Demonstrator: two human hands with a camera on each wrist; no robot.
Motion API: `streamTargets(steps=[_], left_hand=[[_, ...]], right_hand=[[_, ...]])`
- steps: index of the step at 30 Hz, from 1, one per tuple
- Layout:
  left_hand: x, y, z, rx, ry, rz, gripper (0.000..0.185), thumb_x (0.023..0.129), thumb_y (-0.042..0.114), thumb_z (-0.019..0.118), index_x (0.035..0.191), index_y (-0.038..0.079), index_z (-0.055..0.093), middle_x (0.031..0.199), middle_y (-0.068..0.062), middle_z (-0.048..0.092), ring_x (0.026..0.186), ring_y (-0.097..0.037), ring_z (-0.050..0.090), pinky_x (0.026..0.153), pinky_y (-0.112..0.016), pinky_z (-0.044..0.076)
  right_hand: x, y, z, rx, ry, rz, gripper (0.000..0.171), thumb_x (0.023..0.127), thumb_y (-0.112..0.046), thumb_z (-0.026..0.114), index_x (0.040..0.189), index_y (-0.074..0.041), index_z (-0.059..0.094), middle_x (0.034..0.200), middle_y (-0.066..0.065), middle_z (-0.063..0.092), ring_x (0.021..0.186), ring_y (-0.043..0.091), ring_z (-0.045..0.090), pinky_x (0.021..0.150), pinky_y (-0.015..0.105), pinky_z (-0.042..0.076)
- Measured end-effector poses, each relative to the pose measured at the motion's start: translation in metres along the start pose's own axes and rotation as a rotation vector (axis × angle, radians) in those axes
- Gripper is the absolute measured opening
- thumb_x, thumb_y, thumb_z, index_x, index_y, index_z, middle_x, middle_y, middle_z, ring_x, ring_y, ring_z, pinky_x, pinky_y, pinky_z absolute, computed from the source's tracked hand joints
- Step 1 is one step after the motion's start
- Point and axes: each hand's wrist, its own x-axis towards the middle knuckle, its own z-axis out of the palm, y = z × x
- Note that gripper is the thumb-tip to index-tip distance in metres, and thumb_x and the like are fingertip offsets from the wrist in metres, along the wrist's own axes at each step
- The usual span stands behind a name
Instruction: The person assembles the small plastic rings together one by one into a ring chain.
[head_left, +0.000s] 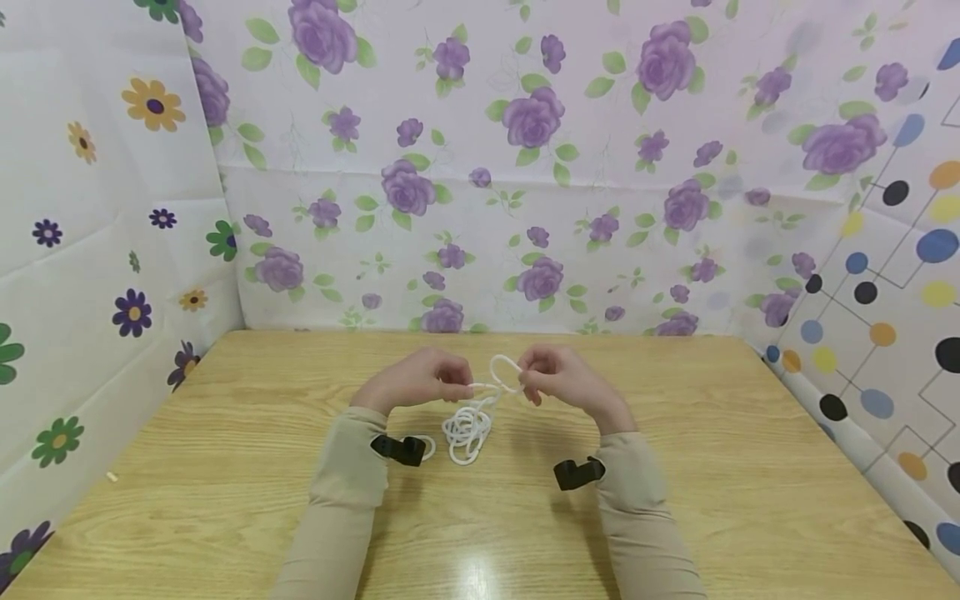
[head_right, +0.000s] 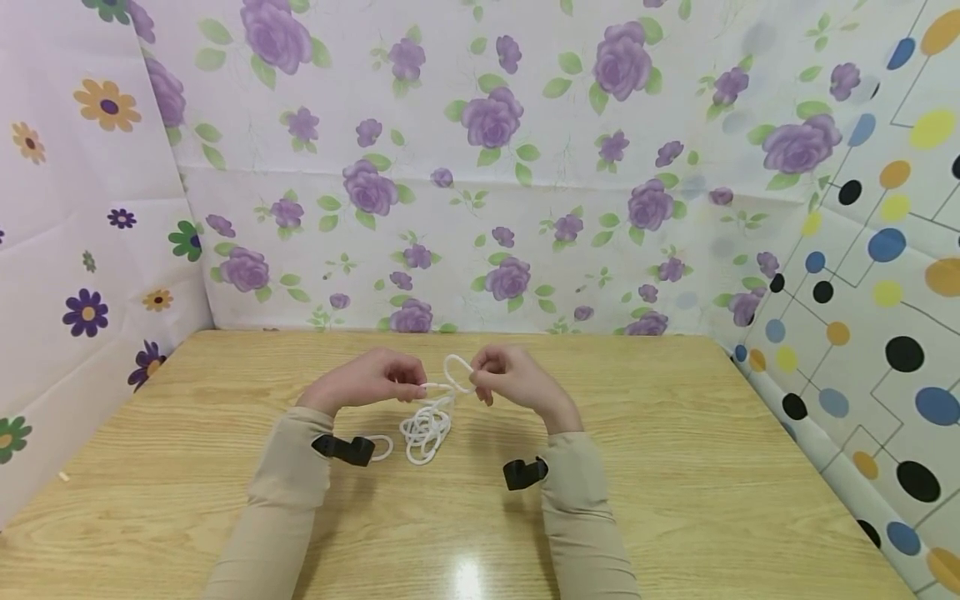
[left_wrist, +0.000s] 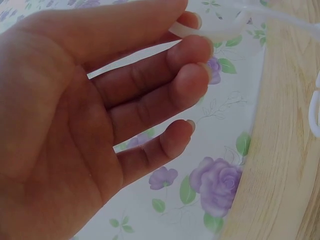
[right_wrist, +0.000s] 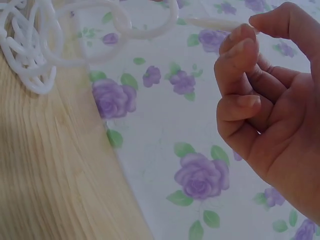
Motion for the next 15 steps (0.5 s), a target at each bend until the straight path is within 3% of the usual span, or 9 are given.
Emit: streamTargets(steps=[8,15], left_hand=[[0.002,0.0,0.0,0.028,-0.002,0.018,0.014,0.093,0.024,0.065,0.084,0.014,0.069,0.076,0.001,0.065,0.068,-0.01,0.055,0.064,-0.026,0.047],[0.002,-0.001,0.0,0.035,-0.002,0.013,0.012,0.093,0.023,0.065,0.083,0.016,0.069,0.074,0.002,0.064,0.067,-0.01,0.054,0.062,-0.026,0.046]], right_hand=[[0.004,-0.002,0.009,0.022,-0.08,0.001,0.004,0.093,-0.006,0.056,0.09,-0.008,0.057,0.065,0.001,0.062,0.06,0.025,0.06,0.06,0.024,0.04],[0.006,-0.004,0.013,0.032,-0.139,-0.032,0.003,0.093,-0.004,0.056,0.091,-0.006,0.056,0.068,0.002,0.064,0.06,0.017,0.061,0.059,0.024,0.04]])
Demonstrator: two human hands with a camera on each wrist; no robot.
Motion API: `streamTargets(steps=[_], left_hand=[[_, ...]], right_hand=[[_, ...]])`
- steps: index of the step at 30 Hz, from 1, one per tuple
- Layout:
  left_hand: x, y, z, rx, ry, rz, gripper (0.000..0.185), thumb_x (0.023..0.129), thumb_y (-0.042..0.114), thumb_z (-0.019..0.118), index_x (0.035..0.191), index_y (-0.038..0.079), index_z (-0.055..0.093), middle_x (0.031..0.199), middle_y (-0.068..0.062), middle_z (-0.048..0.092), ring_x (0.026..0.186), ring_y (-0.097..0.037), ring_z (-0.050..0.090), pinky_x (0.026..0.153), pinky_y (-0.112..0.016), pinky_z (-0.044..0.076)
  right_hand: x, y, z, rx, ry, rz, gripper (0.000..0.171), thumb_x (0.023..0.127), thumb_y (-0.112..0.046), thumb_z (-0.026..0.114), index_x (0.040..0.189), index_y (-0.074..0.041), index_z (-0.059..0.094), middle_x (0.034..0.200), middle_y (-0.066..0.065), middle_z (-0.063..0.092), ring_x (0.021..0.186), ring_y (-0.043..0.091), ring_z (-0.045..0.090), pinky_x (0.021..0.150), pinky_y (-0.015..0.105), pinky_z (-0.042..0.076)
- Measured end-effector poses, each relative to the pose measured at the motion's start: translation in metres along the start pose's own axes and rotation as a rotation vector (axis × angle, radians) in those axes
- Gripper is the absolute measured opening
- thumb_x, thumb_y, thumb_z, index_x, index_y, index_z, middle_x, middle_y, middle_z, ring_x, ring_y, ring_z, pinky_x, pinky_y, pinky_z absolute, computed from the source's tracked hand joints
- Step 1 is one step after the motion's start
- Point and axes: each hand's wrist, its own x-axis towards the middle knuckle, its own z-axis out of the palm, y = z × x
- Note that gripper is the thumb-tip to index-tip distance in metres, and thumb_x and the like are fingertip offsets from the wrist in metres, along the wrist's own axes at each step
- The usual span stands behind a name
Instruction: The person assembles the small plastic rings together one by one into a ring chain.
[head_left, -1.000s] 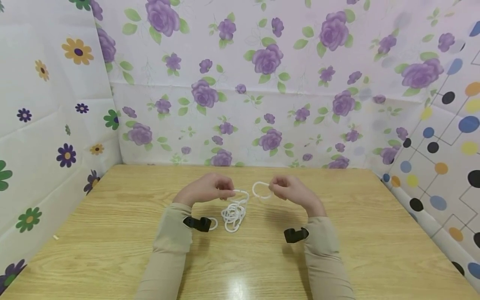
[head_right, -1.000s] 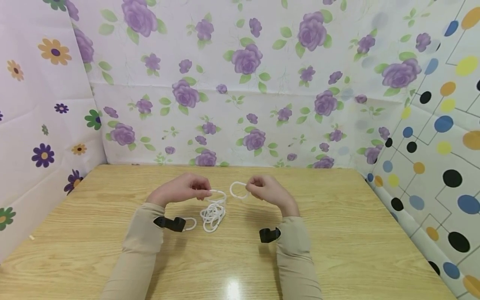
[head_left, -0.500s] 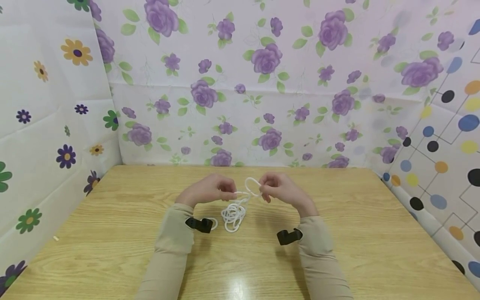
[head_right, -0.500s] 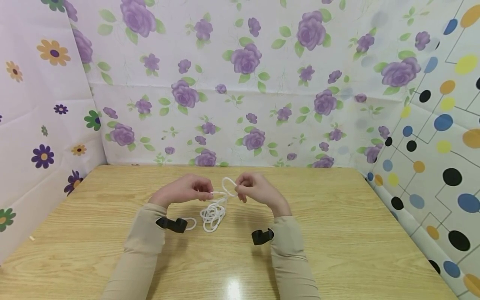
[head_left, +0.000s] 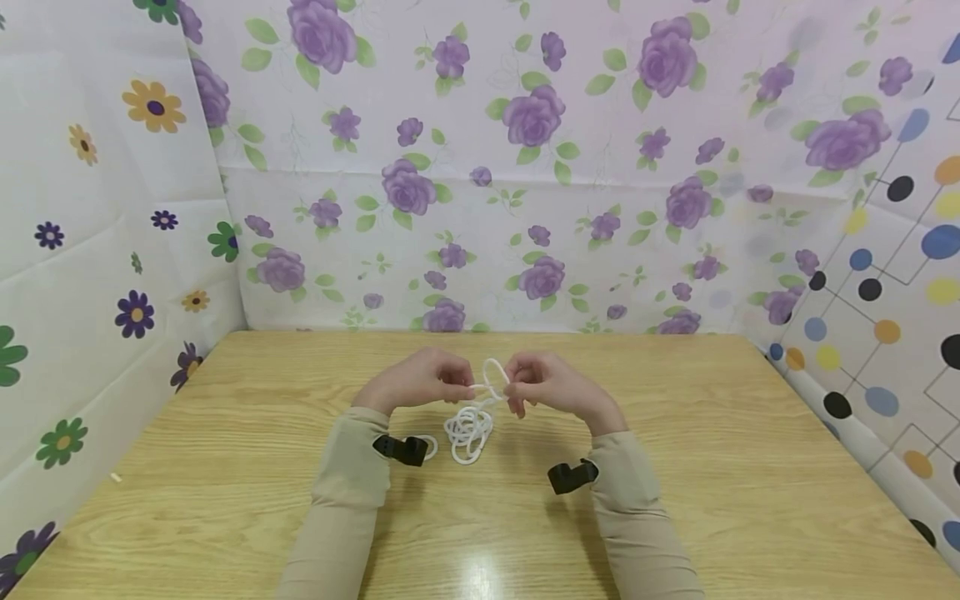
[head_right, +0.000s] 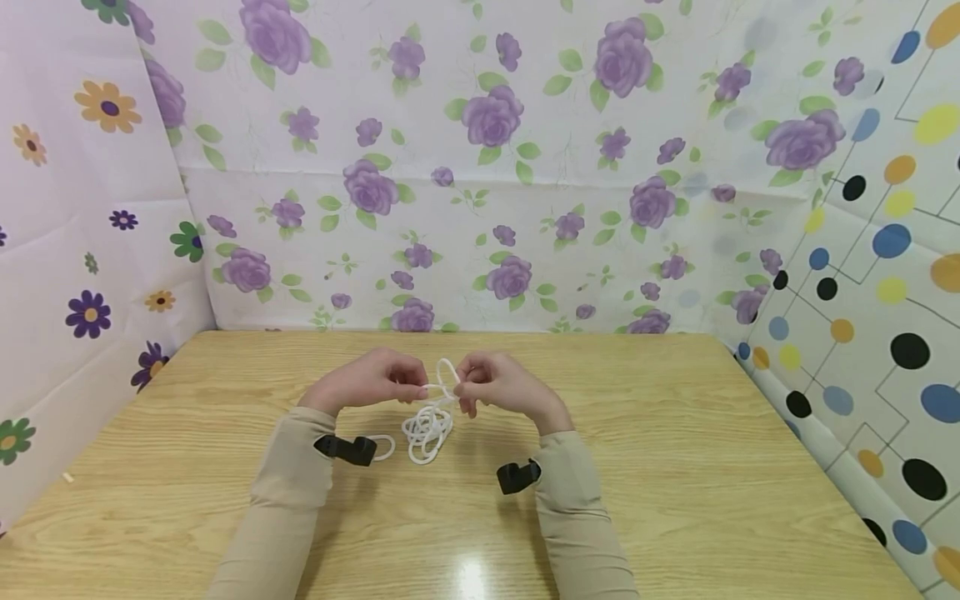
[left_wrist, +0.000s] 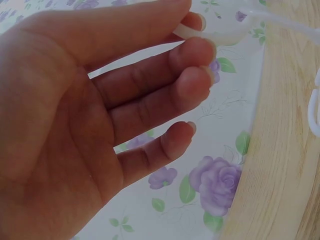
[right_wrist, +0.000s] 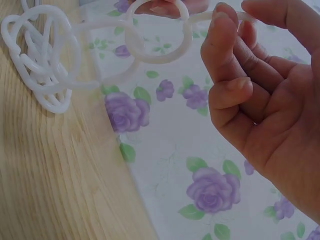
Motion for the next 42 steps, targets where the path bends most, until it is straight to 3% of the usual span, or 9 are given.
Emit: streamTargets(steps=[24,31,35,38,42], left_hand=[[-0.002,-0.002,0.0,-0.01,-0.011,0.002,0.009,0.092,0.02,0.067,0.086,0.014,0.07,0.085,-0.011,0.071,0.069,-0.008,0.059,0.067,-0.025,0.049],[-0.002,-0.001,0.0,-0.04,-0.029,-0.038,0.013,0.091,0.028,0.068,0.088,0.015,0.071,0.084,-0.002,0.07,0.072,-0.009,0.058,0.068,-0.027,0.049],[-0.002,-0.002,0.001,-0.045,-0.041,-0.051,0.016,0.093,0.031,0.065,0.092,0.015,0.072,0.089,-0.01,0.071,0.075,-0.011,0.059,0.07,-0.028,0.049],[-0.001,-0.002,0.001,-0.041,-0.044,-0.041,0.016,0.094,0.029,0.063,0.093,0.015,0.072,0.092,-0.015,0.071,0.075,-0.011,0.059,0.071,-0.028,0.049],[-0.001,-0.001,0.0,-0.044,-0.039,-0.025,0.015,0.095,0.028,0.062,0.094,0.016,0.071,0.087,-0.01,0.07,0.074,-0.011,0.059,0.069,-0.027,0.048]], right_hand=[[0.006,0.008,0.008,-0.007,-0.083,-0.013,0.008,0.094,-0.008,0.059,0.094,-0.003,0.052,0.07,0.002,0.063,0.064,0.016,0.059,0.065,0.026,0.042],[0.005,0.008,0.008,0.021,-0.095,-0.035,0.012,0.093,-0.005,0.06,0.096,0.001,0.051,0.074,0.004,0.063,0.068,0.019,0.062,0.066,0.028,0.046],[0.005,0.008,0.009,0.018,-0.087,-0.035,0.014,0.091,-0.006,0.063,0.097,-0.001,0.051,0.077,0.003,0.063,0.07,0.015,0.063,0.067,0.029,0.048],[0.005,0.008,0.009,0.019,-0.086,-0.038,0.015,0.091,-0.006,0.064,0.097,-0.002,0.051,0.078,0.003,0.062,0.072,0.02,0.064,0.068,0.03,0.05],[0.006,0.01,0.01,0.008,-0.089,-0.055,0.015,0.091,-0.005,0.064,0.097,-0.001,0.051,0.079,0.005,0.061,0.074,0.025,0.065,0.07,0.033,0.053]])
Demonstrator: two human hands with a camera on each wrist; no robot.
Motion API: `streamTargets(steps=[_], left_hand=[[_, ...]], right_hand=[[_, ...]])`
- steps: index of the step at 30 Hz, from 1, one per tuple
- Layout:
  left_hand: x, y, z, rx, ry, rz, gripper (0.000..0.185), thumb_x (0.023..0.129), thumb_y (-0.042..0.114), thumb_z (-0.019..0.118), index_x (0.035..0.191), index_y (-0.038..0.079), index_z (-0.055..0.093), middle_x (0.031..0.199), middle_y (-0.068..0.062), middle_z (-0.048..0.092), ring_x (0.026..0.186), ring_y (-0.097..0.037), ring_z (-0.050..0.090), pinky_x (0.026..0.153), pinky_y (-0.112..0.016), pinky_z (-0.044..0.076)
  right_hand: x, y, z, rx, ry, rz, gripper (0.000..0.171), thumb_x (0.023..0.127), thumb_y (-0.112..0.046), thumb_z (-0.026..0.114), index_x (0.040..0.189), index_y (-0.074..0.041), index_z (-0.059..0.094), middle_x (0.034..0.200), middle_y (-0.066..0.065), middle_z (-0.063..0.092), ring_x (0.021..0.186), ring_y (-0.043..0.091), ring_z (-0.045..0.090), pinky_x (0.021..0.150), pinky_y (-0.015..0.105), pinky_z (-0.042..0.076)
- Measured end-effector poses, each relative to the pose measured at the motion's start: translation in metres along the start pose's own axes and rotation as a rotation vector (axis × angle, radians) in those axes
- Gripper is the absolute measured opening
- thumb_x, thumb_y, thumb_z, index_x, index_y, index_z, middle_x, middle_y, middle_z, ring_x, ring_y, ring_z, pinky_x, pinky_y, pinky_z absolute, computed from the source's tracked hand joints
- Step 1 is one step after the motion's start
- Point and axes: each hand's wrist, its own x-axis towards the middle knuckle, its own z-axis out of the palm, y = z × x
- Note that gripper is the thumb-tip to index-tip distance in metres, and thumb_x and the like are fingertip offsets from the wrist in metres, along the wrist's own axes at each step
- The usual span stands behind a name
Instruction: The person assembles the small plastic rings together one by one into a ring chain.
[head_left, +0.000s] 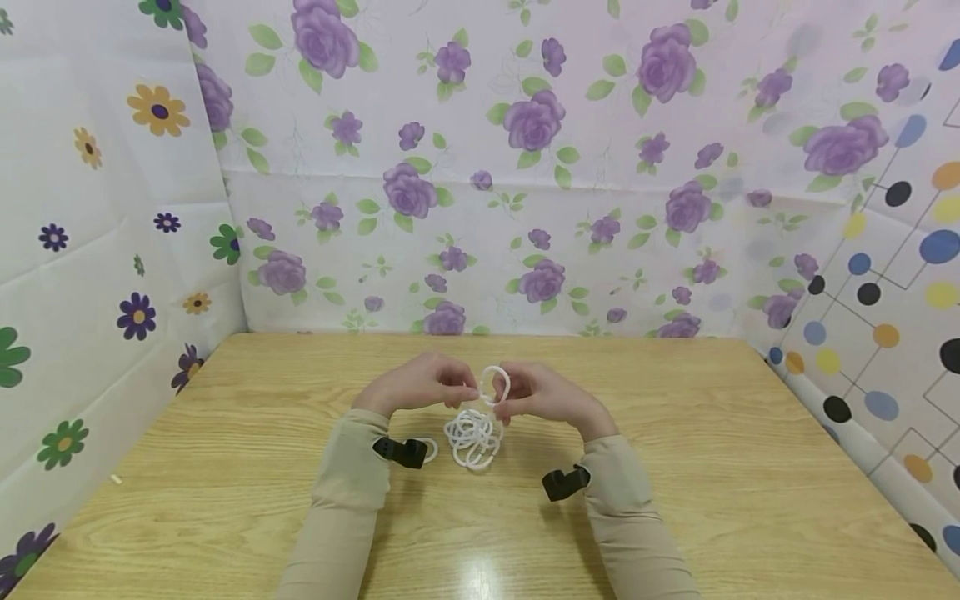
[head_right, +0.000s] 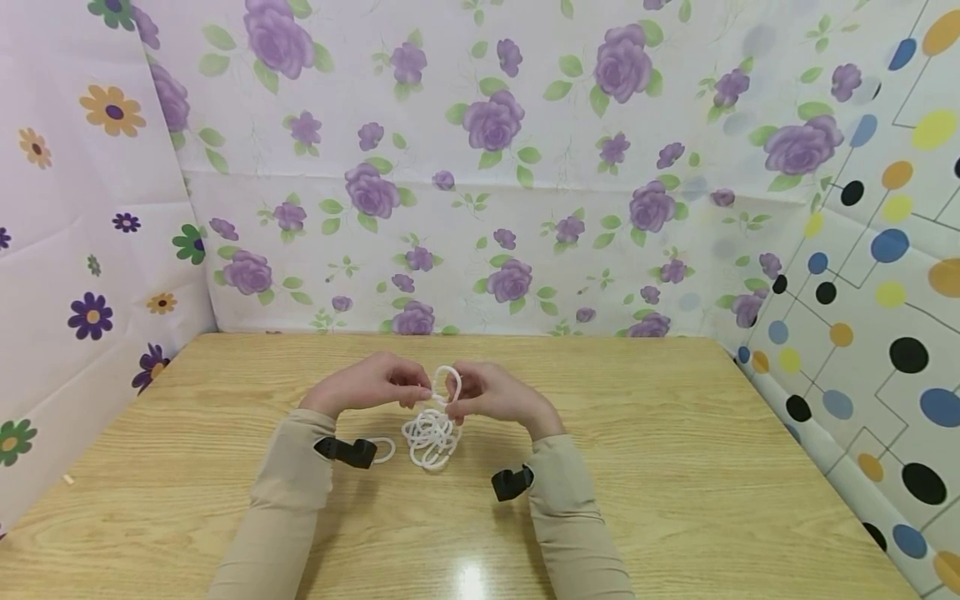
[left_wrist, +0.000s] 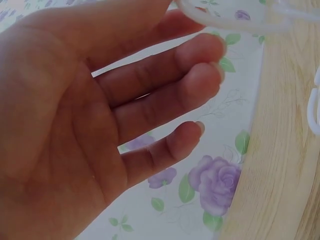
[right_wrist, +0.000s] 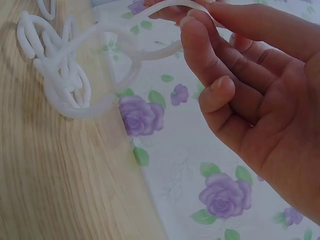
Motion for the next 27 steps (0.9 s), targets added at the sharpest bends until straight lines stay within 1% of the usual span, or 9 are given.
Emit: streamTargets(steps=[2,5,9,14,19,21,23,25,27], left_hand=[[-0.0006,0.0007,-0.0004,0.001,0.005,0.001,0.014,0.095,0.028,0.062,0.094,0.016,0.07,0.083,-0.006,0.068,0.073,-0.011,0.058,0.067,-0.027,0.047],[-0.001,0.0011,-0.0007,0.005,0.01,0.003,0.015,0.095,0.028,0.062,0.095,0.016,0.07,0.078,-0.002,0.066,0.072,-0.012,0.058,0.065,-0.027,0.045],[-0.0012,0.0012,-0.0007,0.007,0.009,-0.003,0.016,0.095,0.029,0.061,0.097,0.016,0.069,0.075,-0.002,0.064,0.069,-0.014,0.057,0.062,-0.027,0.043],[-0.0018,0.0022,-0.0005,0.012,0.003,-0.005,0.016,0.097,0.027,0.059,0.096,0.015,0.069,0.075,-0.001,0.063,0.07,-0.014,0.057,0.065,-0.027,0.044],[0.0003,0.002,0.0021,0.016,-0.008,0.012,0.015,0.097,0.027,0.059,0.092,0.015,0.068,0.079,-0.005,0.066,0.073,-0.021,0.06,0.067,-0.027,0.047],[0.0006,0.0023,0.0023,0.014,-0.008,0.016,0.016,0.097,0.027,0.06,0.091,0.015,0.068,0.081,-0.008,0.067,0.074,-0.023,0.061,0.066,-0.026,0.046],[0.0005,0.0025,0.0026,0.009,-0.011,0.02,0.017,0.096,0.026,0.06,0.091,0.012,0.068,0.081,-0.011,0.067,0.075,-0.026,0.061,0.065,-0.026,0.046],[0.0002,0.0028,0.0025,0.004,-0.013,0.027,0.019,0.096,0.025,0.06,0.092,0.008,0.068,0.081,-0.012,0.067,0.075,-0.029,0.061,0.065,-0.026,0.046],[-0.0001,0.0029,0.0028,-0.002,-0.017,0.032,0.02,0.096,0.024,0.06,0.093,0.006,0.068,0.079,-0.009,0.066,0.075,-0.03,0.061,0.066,-0.026,0.046]], right_hand=[[0.001,-0.0003,0.0012,-0.013,-0.002,-0.011,0.016,0.091,-0.005,0.065,0.097,0.001,0.052,0.08,0.005,0.06,0.074,0.026,0.064,0.071,0.034,0.054],[0.0025,-0.0007,0.0029,-0.025,-0.006,-0.018,0.016,0.091,-0.006,0.065,0.096,0.004,0.052,0.081,0.004,0.057,0.076,0.031,0.063,0.072,0.034,0.054],[0.0039,0.0006,0.0045,-0.044,-0.008,-0.008,0.014,0.092,-0.006,0.064,0.094,0.001,0.053,0.08,0.004,0.056,0.077,0.038,0.061,0.073,0.038,0.053],[0.0041,0.0001,0.0061,-0.06,-0.021,0.003,0.009,0.092,-0.005,0.063,0.093,-0.002,0.054,0.079,0.004,0.056,0.073,0.034,0.061,0.073,0.048,0.052],[0.0035,-0.0021,0.0069,-0.07,-0.044,0.007,0.006,0.093,-0.003,0.062,0.092,-0.002,0.056,0.08,0.004,0.056,0.072,0.039,0.06,0.072,0.052,0.052],[0.0035,-0.0029,0.0066,-0.077,-0.049,0.009,0.005,0.093,-0.003,0.062,0.092,-0.003,0.057,0.081,0.005,0.057,0.071,0.035,0.061,0.072,0.052,0.052],[0.0039,-0.0024,0.0059,-0.082,-0.051,0.001,0.004,0.094,-0.006,0.061,0.094,-0.004,0.058,0.082,0.006,0.058,0.071,0.027,0.061,0.072,0.051,0.053],[0.0039,-0.0019,0.0047,-0.1,-0.042,-0.007,0.007,0.096,-0.012,0.06,0.095,-0.005,0.059,0.08,0.008,0.059,0.07,0.02,0.06,0.071,0.048,0.053],[0.0035,-0.001,0.0031,-0.109,-0.024,-0.008,0.013,0.098,-0.02,0.057,0.097,-0.007,0.06,0.078,0.009,0.06,0.069,0.017,0.059,0.071,0.045,0.052]])
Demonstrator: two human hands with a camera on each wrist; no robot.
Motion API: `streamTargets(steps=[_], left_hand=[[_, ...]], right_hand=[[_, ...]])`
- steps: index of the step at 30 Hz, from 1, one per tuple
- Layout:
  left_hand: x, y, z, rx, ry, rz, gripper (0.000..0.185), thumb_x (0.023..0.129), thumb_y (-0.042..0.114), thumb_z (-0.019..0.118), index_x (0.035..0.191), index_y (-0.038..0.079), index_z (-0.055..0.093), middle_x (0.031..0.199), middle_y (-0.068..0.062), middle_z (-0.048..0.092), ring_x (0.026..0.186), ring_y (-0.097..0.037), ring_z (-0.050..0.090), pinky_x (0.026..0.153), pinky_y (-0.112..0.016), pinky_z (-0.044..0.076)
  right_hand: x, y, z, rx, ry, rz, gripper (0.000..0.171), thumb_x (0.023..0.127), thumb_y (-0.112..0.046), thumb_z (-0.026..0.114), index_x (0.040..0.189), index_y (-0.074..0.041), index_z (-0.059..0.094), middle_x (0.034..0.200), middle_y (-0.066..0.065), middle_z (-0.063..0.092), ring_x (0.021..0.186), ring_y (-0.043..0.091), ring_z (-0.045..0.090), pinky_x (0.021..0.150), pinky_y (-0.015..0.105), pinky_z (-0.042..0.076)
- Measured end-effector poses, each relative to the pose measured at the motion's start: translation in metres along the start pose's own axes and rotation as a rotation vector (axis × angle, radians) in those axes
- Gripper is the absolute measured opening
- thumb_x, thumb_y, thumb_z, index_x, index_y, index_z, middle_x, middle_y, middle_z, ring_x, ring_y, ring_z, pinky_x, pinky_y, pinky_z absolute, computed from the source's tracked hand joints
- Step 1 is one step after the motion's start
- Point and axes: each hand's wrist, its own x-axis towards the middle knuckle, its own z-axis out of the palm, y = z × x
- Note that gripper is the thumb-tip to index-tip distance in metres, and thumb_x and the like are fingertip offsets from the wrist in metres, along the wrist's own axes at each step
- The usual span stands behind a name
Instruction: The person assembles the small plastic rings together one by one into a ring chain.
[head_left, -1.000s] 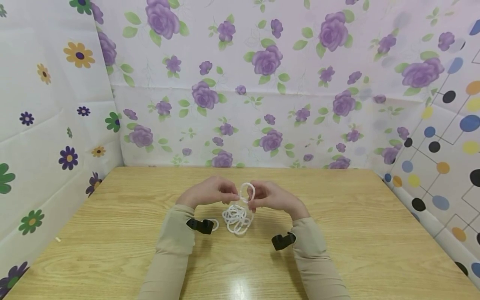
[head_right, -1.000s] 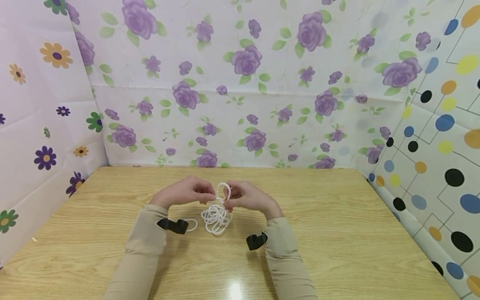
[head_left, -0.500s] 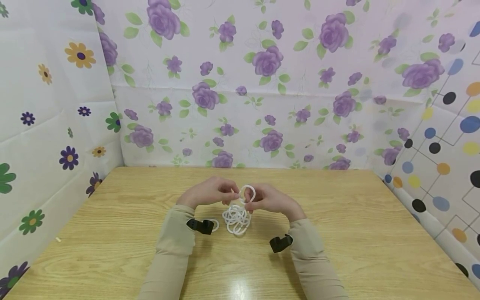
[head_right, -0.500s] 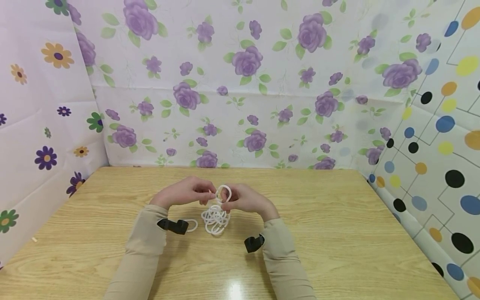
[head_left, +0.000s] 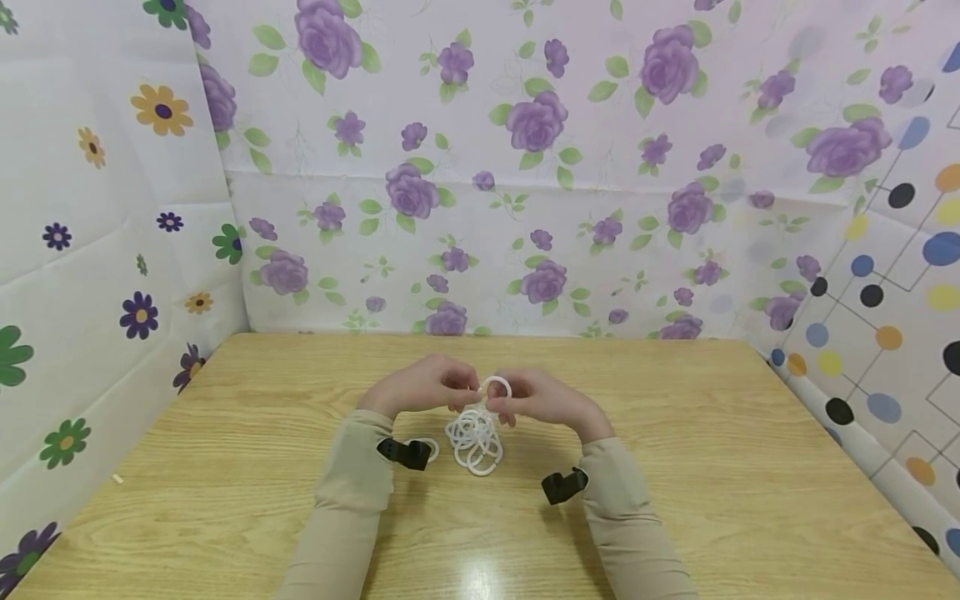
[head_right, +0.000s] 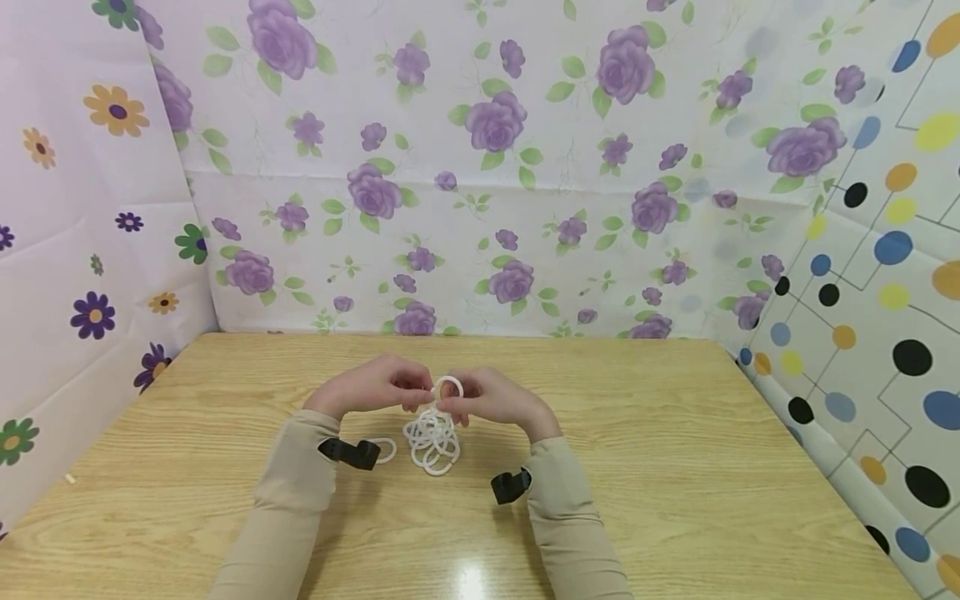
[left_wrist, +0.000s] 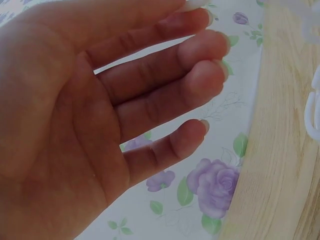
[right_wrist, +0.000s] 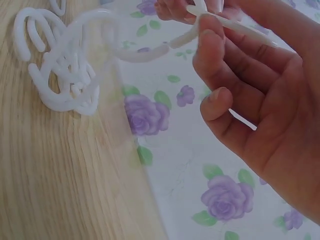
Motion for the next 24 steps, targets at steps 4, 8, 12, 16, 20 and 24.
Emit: streamTargets(steps=[4,8,12,16,20,24], left_hand=[[-0.0003,0.0007,-0.0001,-0.01,-0.003,0.002,0.019,0.096,0.022,0.059,0.092,0.005,0.067,0.075,-0.001,0.064,0.073,-0.029,0.061,0.066,-0.026,0.047],[-0.0011,0.0021,-0.0008,-0.013,0.006,-0.014,0.018,0.096,0.022,0.059,0.091,0.007,0.067,0.076,0.0,0.063,0.074,-0.026,0.059,0.066,-0.027,0.046],[-0.0017,0.0022,-0.0019,-0.014,0.022,-0.03,0.021,0.097,0.026,0.058,0.092,0.008,0.066,0.078,-0.001,0.063,0.073,-0.021,0.059,0.066,-0.028,0.046],[-0.0013,0.0017,-0.0018,-0.043,0.027,-0.045,0.019,0.097,0.027,0.059,0.094,0.009,0.065,0.076,-0.002,0.063,0.073,-0.022,0.059,0.066,-0.029,0.046],[-0.0004,0.0014,-0.0011,-0.062,0.027,-0.056,0.014,0.096,0.025,0.061,0.093,0.011,0.063,0.076,-0.001,0.064,0.073,-0.022,0.061,0.067,-0.029,0.047],[0.0,0.0006,-0.0007,-0.054,0.03,-0.061,0.013,0.095,0.024,0.061,0.091,0.012,0.063,0.078,0.0,0.064,0.073,-0.018,0.06,0.068,-0.029,0.048]], right_hand=[[-0.0017,0.0021,-0.0038,-0.022,0.069,0.021,0.021,0.1,-0.031,0.052,0.095,-0.012,0.06,0.071,0.005,0.057,0.064,0.016,0.055,0.067,0.041,0.05],[-0.0031,0.0035,-0.0066,-0.031,0.12,0.028,0.022,0.101,-0.029,0.052,0.092,-0.012,0.06,0.068,0.002,0.053,0.06,0.016,0.049,0.062,0.033,0.046],[-0.0033,0.0038,-0.0076,-0.023,0.133,0.021,0.022,0.1,-0.025,0.053,0.09,-0.007,0.06,0.068,0.005,0.055,0.06,0.016,0.05,0.061,0.027,0.045],[-0.0032,0.0039,-0.0079,-0.007,0.15,0.019,0.019,0.099,-0.02,0.055,0.093,-0.002,0.06,0.07,0.008,0.058,0.062,0.019,0.054,0.062,0.027,0.044],[-0.0034,0.0036,-0.0084,0.025,0.149,0.022,0.014,0.099,-0.017,0.056,0.097,-0.003,0.06,0.074,0.008,0.062,0.067,0.026,0.059,0.064,0.026,0.043],[-0.0036,0.0036,-0.0085,0.061,0.127,0.018,0.011,0.097,-0.015,0.058,0.098,-0.004,0.058,0.079,0.007,0.065,0.069,0.021,0.062,0.065,0.027,0.046]])
